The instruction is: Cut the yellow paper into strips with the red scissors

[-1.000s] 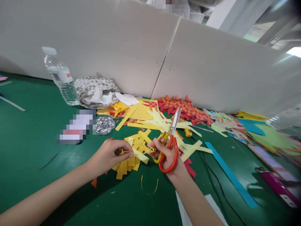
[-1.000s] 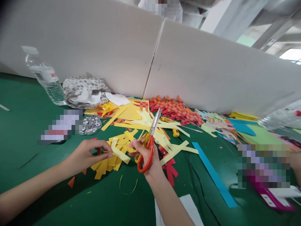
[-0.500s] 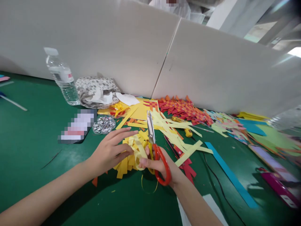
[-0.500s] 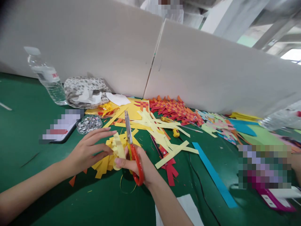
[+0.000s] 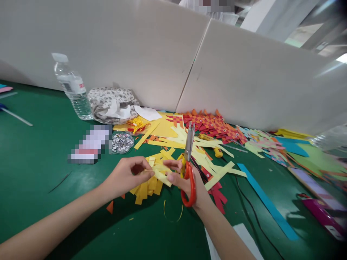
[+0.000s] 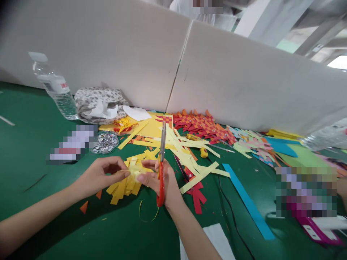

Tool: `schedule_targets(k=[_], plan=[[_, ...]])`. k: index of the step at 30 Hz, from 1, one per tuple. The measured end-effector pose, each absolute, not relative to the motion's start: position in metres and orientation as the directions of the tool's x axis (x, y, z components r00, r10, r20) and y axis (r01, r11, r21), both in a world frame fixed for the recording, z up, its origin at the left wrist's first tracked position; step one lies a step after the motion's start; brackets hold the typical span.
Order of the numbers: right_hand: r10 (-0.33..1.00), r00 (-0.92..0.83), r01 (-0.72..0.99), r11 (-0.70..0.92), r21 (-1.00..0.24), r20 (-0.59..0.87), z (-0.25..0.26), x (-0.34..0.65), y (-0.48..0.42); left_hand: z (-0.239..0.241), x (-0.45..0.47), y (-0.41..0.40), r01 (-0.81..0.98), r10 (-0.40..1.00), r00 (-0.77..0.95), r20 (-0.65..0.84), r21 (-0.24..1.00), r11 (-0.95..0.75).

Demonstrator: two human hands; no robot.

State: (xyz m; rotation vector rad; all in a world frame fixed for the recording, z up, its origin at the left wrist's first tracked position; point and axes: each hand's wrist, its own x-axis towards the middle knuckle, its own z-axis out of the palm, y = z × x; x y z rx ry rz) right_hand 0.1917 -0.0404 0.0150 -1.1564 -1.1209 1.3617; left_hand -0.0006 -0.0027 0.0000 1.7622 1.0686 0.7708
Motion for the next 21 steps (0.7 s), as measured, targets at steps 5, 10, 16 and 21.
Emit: schedule_targets(k=[5, 10, 16, 21], plan=[[0.992, -0.098, -0.152, -0.09, -0.984, -0.076, 0.014, 0.189, -0.042, 0.001, 0.001, -0.002, 0.202, 0.883, 0.446, -0.143, 0.978, 0.057], [0.995, 0.073, -0.045, -0.062, -0.997, -0.065, 0.009, 0.19, -0.039, 0.005, 0.001, -0.003, 0.136, 0.87, 0.479, -0.112, 0.989, 0.052], [0.987, 0.148, -0.077, -0.043, -0.996, -0.054, 0.003, 0.195, -0.034, 0.008, 0.001, 0.001, 0.088, 0.916, 0.382, -0.125, 0.991, 0.099], [0.98, 0.199, -0.032, -0.026, -0.999, -0.032, 0.003, 0.195, -0.033, 0.008, -0.001, 0.001, 0.073, 0.907, 0.391, -0.157, 0.988, 0.14]])
